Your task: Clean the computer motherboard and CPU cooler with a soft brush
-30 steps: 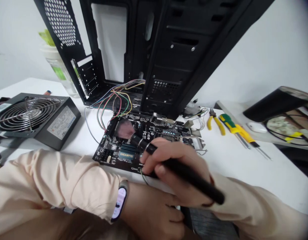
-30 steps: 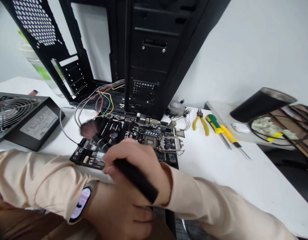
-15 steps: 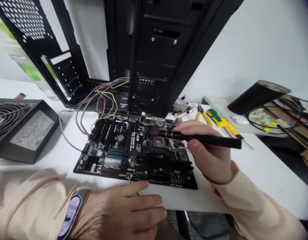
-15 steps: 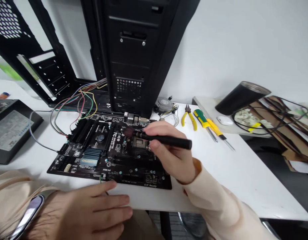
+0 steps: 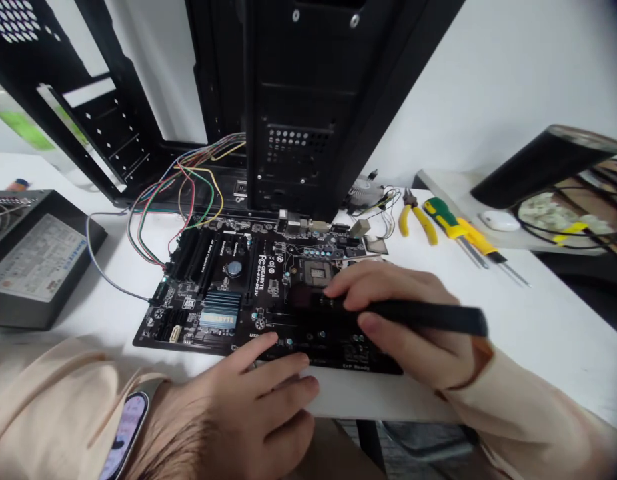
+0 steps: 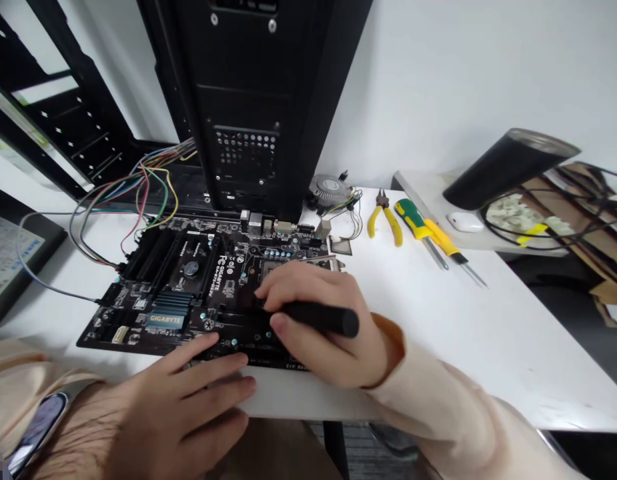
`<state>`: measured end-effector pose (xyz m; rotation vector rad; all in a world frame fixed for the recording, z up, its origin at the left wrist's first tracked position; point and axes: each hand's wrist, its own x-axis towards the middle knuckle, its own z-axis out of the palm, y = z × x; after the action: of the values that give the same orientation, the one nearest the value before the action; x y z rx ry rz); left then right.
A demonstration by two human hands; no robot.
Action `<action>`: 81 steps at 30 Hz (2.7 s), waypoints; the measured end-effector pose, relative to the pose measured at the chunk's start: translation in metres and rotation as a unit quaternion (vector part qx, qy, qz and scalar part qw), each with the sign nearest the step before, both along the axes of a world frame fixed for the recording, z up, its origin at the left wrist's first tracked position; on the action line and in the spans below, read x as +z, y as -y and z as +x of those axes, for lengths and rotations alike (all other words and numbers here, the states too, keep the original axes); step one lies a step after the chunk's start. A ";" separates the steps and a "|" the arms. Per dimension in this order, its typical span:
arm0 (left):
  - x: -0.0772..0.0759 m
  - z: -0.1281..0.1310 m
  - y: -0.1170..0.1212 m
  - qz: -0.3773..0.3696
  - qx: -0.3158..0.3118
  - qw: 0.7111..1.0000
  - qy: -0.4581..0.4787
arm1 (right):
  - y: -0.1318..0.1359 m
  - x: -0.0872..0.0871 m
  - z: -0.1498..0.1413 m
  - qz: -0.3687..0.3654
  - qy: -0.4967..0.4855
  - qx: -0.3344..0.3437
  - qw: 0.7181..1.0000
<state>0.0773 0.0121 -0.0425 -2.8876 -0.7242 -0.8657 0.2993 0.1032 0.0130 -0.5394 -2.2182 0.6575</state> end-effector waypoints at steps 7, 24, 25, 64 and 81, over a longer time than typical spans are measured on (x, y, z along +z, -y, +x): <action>0.002 0.001 0.000 0.012 0.002 1.000 -0.023 | 0.003 -0.015 -0.020 -0.009 -0.003 0.065 0.998; 0.002 -0.002 0.000 0.014 -0.006 0.999 -0.031 | 0.007 -0.011 -0.031 0.016 -0.008 -0.045 0.999; 0.003 -0.002 0.000 0.012 -0.006 0.999 -0.030 | 0.007 -0.012 -0.031 0.003 -0.015 -0.055 0.998; 0.012 -0.011 -0.007 0.008 -0.056 0.994 -0.099 | -0.019 -0.005 -0.087 -0.068 0.053 -0.232 0.969; 0.012 -0.011 -0.009 -0.002 -0.066 0.992 -0.106 | -0.015 -0.003 -0.078 -0.004 0.047 -0.173 0.984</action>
<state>0.0658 0.0212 -0.0300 -2.9966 -0.5210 -0.5551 0.2211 0.1181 0.0099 -0.9496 -2.1342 0.4652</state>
